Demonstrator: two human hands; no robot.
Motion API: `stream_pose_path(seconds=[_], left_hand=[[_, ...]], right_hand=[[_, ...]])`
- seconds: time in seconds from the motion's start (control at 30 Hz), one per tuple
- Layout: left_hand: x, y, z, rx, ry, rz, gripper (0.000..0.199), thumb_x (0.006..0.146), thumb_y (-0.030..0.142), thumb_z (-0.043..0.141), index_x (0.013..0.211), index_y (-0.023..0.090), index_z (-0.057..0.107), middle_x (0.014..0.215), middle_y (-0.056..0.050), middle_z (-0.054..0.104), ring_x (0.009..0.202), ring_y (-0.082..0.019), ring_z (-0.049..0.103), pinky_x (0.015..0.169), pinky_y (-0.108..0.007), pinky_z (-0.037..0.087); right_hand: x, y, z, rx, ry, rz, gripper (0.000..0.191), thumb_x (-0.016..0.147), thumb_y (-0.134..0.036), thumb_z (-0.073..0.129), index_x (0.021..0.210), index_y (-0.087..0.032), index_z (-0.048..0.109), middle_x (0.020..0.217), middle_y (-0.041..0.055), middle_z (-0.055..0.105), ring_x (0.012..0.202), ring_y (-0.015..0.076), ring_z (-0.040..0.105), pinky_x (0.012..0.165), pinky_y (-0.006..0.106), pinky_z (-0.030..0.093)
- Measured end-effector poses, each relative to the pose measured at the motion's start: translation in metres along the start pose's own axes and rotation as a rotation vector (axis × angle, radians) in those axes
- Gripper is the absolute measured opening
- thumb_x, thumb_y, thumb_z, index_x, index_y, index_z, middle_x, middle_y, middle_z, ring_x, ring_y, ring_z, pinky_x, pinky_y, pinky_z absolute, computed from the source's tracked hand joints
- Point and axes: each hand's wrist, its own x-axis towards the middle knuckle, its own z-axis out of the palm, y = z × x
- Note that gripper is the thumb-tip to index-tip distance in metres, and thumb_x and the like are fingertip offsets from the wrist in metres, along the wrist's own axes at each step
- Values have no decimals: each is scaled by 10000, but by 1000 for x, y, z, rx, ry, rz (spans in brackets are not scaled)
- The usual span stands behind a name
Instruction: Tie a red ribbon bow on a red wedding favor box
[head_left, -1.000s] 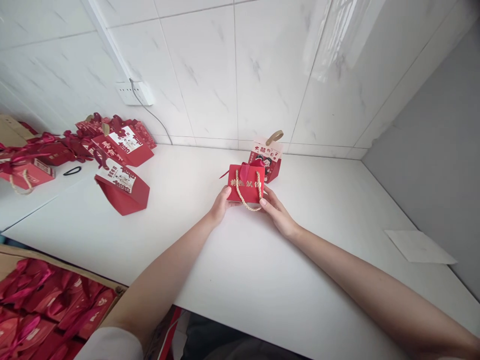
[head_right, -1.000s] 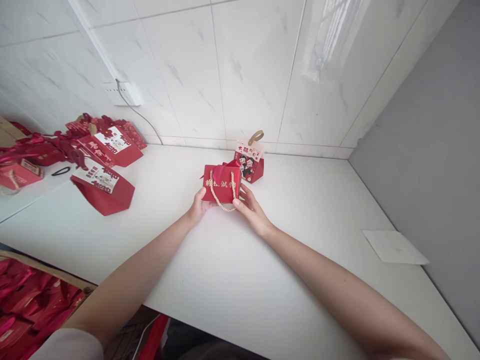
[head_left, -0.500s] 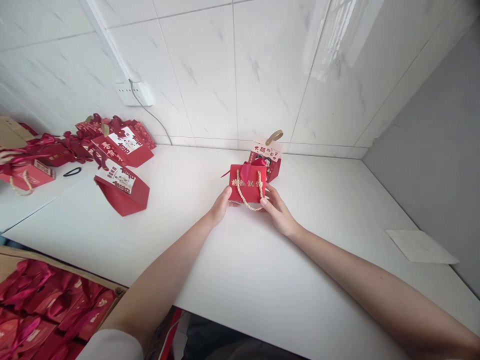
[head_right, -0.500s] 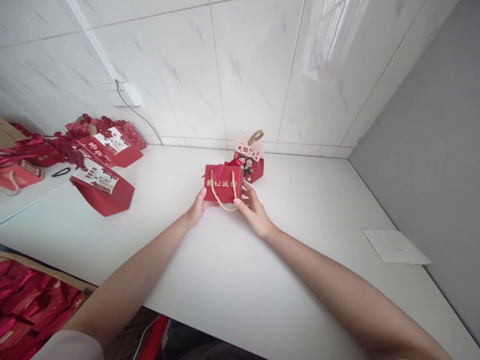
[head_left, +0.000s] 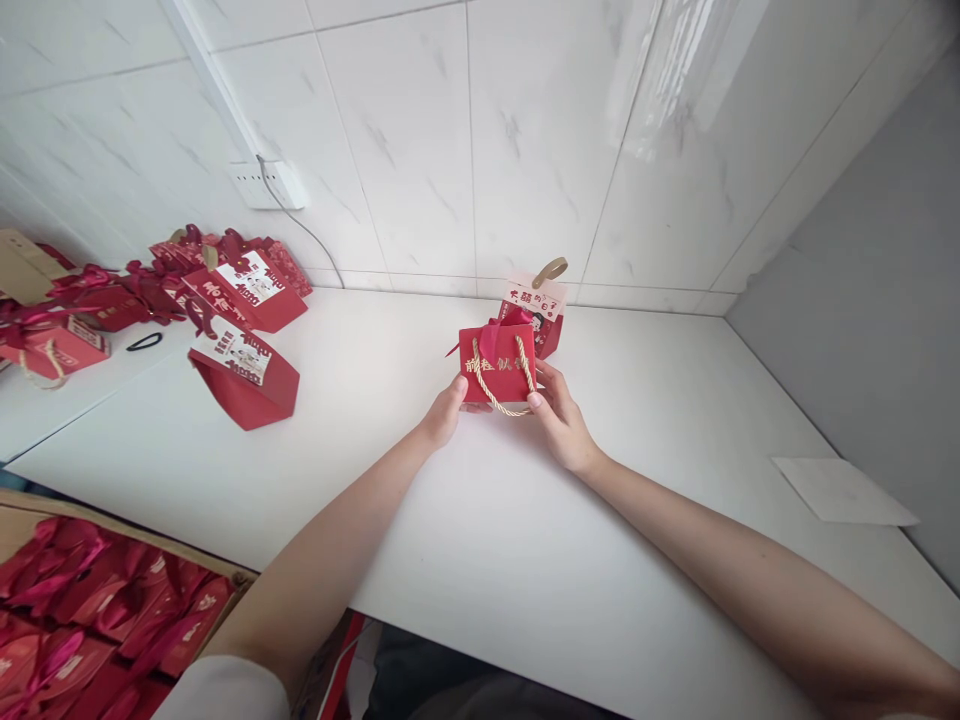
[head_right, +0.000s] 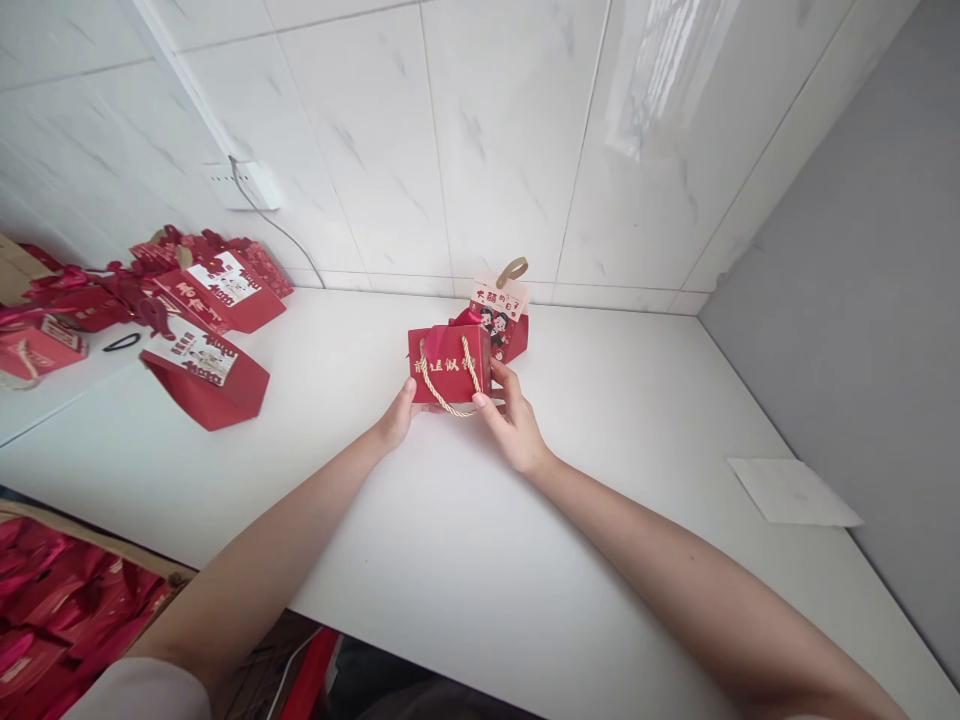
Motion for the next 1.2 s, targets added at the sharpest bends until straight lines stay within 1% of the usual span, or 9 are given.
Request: stream_pose_path(seconds=[0.23,0.53,0.77,0.9,1.0,1.07,1.13,1.2], left_hand=[[1,-4,0,-9,22,-5,777,800,784,311,1197,165,560,1102,-142,688,869,-257,667,822,-418,501],[0,0,1,-63,56,-40,736,804,758,376,1121,144,630,1039,-148,712,883,-267,673,832,-410,480],[1,0,1,-32,71,-63,779,781,789,363,1089,130,641,1019,-161,716,855,-264,674,820,-412,482],[2,-1,1,-29,58,-67,789,789,788,345,1094,125,646,1022,-163,714,884,-276,671,834,-424,480],[2,-1,0,-7,60,-58,791,803,781,321,1139,134,629,1080,-161,696,944,-287,660,834,-428,492],[1,-1,0,29,88,-39,756,829,754,314,1199,159,597,1174,-156,657,1037,-289,629,812,-404,514],[0,0,0,73,118,-10,682,867,701,321,1252,195,566,1274,-140,599,1142,-285,576,786,-368,535],[0,2,1,122,150,40,589,891,633,378,1259,213,566,1327,-125,555,1185,-277,547,788,-349,547]], right_hand=[[0,2,-1,8,-7,17,559,919,-550,502,1402,-314,349,1433,82,449,1087,250,579,860,426,526],[2,3,-2,5,-19,69,559,914,-563,504,1389,-301,370,1416,88,475,1042,239,596,866,422,515],[2,2,-3,-1,-16,101,563,910,-577,502,1387,-307,376,1403,81,492,1051,246,597,868,424,511],[2,2,-3,-2,-16,110,560,912,-575,499,1389,-311,373,1400,75,494,1056,249,594,861,423,515],[3,1,-3,-4,-15,113,545,911,-572,501,1375,-310,385,1412,74,479,1026,241,599,851,424,521],[3,-1,-3,5,-9,117,537,907,-568,511,1360,-303,398,1410,81,473,1023,239,598,841,421,530],[3,-2,-2,35,10,113,542,896,-556,538,1352,-298,396,1408,88,461,1032,237,596,835,414,542],[4,-2,-1,63,58,90,594,858,-532,611,1354,-301,380,1424,90,424,1053,235,589,829,400,557]])
